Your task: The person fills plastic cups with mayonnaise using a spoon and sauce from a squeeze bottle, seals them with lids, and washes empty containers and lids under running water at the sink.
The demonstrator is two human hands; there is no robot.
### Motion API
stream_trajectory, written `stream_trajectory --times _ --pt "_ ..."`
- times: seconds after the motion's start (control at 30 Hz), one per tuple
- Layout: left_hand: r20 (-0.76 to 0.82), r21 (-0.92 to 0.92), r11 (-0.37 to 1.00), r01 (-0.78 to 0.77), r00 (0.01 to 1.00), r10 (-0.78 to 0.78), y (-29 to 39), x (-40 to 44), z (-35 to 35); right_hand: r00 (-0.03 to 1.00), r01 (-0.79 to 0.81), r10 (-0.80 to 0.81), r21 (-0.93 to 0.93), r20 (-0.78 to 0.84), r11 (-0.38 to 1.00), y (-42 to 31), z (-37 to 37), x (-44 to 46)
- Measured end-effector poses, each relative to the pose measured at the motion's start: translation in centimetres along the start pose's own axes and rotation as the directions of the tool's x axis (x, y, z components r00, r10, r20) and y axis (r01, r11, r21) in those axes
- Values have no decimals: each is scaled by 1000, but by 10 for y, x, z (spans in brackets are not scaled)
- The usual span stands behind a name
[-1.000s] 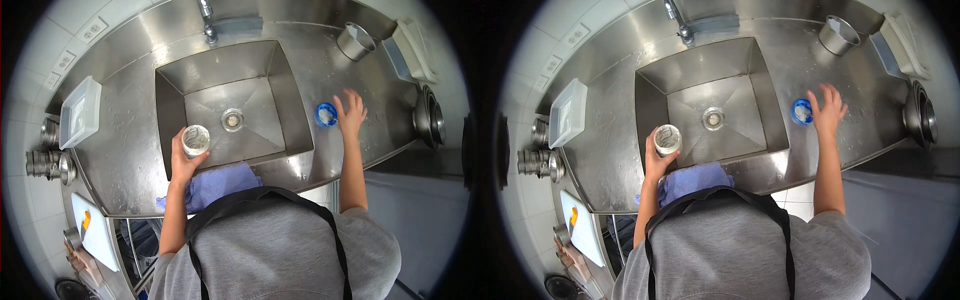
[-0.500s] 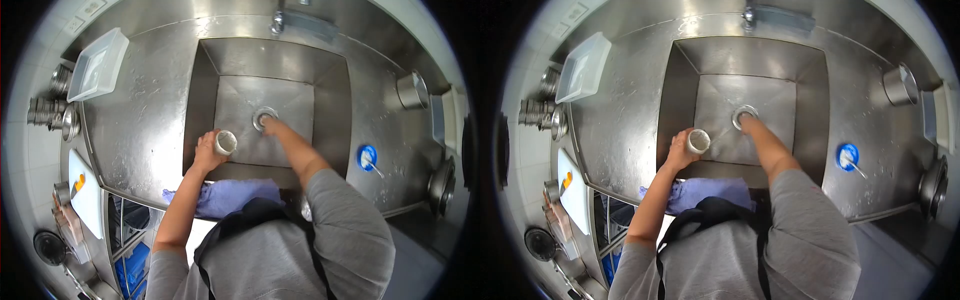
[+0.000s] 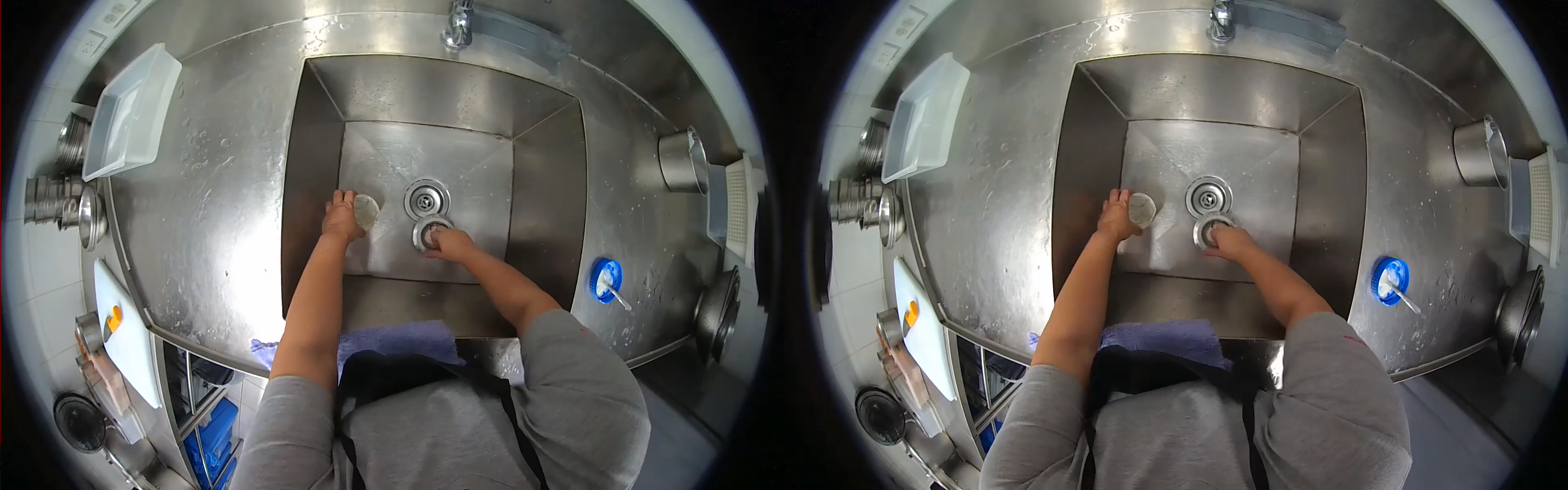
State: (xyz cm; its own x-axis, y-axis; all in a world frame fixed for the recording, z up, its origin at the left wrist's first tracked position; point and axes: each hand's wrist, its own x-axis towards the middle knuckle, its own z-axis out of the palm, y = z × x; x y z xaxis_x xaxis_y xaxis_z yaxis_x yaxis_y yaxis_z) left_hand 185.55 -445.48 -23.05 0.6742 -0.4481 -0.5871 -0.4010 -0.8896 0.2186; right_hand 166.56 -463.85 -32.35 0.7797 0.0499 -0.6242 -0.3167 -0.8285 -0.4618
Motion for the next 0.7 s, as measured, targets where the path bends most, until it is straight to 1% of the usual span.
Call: stream_trajectory --times 0.03,0.07,0.1,0.13,0.17,0.2,0.23,0.27,0.3,0.33,0.37,0.43,0.47,0.5,0.53,0.57,0.6,0.63,0.67,0.7 --pt "17 -39 999 16 1000 -15 1 9 9 961 -48 60 51 -269 998 1 4 -6" --pt "39 -75 997 33 999 -30 1 15 19 962 -51 63 52 -266 997 6 2 -8" --pt "39 -76 997 31 999 -28 0 21 31 914 -160 186 100 -360 982 15 -1 -8" --pt "53 -66 997 47 998 -44 0 23 41 844 -259 303 157 -443 953 28 0 -7" --pt "65 -59 996 67 996 -64 -1 25 48 845 -257 298 152 -444 954 41 3 -2" --pt "61 -64 995 76 996 -72 1 23 43 905 -211 275 217 -324 953 60 17 11" --pt "68 -35 998 58 996 -55 2 15 34 954 -172 232 286 -193 943 62 21 15" --pt "78 -9 999 42 996 -42 3 6 27 960 -162 217 278 -178 947 65 27 15" --pt "73 -20 998 67 995 -65 6 2 15 961 -201 271 547 -51 813 59 20 14" --pt "110 -37 999 34 994 -30 7 0 1 955 -253 282 755 95 604 50 12 13" --pt "144 -57 998 6 990 2 6 -8 -6 960 -238 267 745 83 623 41 2 12" --pt "158 -154 988 16 987 9 6 -22 -16 990 -130 115 827 80 547 26 -30 5" --pt "158 -167 986 21 987 6 6 -33 -17 995 -96 63 846 74 525 4 -56 -6" --pt "222 -282 959 26 974 39 9 -53 -38 997 -66 7 862 72 503 -26 -88 -23" --pt "151 -291 955 -50 984 98 4 -60 -38 999 -17 -29 873 36 487 -57 -114 -39" --pt "141 -444 895 -37 984 111 1 -73 -48 998 20 -62 884 10 467 -85 -134 -54" --pt "127 -587 809 -32 983 131 -4 -90 -60 994 73 -104 869 -25 489 -109 -148 -67" --pt "-15 -696 711 -103 992 129 -11 -107 -67 987 129 -144 854 -64 503 -131 -159 -77" --pt "-162 -770 606 -198 980 114 -20 -124 -73 977 186 -187 831 -100 524 -151 -164 -83" --pt "-176 -780 597 -186 982 74 -32 -150 -83 966 239 -219 808 -140 539 -168 -166 -90"
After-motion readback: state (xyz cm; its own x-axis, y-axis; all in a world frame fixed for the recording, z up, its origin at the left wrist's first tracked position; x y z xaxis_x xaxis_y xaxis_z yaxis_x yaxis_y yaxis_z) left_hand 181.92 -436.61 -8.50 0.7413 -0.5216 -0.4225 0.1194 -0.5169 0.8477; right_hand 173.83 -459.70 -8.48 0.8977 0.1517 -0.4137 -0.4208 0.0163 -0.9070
